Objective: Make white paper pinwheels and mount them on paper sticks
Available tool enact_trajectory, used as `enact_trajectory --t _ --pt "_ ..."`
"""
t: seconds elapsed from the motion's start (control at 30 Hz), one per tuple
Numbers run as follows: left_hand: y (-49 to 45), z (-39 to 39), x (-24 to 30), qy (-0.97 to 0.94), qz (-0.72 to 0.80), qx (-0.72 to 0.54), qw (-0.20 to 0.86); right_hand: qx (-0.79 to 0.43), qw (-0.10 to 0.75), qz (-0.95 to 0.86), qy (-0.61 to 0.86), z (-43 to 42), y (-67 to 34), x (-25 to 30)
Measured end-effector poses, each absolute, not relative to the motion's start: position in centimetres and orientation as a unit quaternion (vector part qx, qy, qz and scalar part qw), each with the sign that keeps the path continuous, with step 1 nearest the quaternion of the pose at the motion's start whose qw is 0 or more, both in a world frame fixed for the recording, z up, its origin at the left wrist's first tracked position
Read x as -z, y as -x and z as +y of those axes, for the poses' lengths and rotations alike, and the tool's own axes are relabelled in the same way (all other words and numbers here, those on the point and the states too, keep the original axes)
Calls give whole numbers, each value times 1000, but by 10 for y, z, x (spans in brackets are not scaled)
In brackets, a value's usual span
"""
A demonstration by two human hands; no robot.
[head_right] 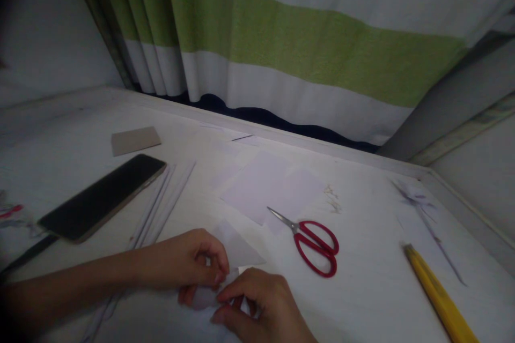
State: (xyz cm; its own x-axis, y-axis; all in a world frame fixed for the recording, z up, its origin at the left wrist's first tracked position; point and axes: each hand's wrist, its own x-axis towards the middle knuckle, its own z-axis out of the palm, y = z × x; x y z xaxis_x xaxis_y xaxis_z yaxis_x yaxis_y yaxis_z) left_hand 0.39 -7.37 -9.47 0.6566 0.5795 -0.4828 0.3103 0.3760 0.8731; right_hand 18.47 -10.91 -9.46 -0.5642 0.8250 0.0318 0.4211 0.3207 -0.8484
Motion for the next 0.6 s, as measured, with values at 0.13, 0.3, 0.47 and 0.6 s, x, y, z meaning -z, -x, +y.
enact_trajectory --t 0.13,0.3,0.47,0.6 --pt "-4 -75 94 -567 419 -87 704 -425 253 -762 419 -110 -182 98" --pt "-5 -76 89 -579 426 -95 689 -435 264 -746 429 -111 -181 101" --pt "-6 -76 90 -581 438 -91 680 -434 281 -738 433 -112 -178 103" --pt "-7 -76 93 -578 438 -83 684 -444 286 -726 441 -111 -177 106"
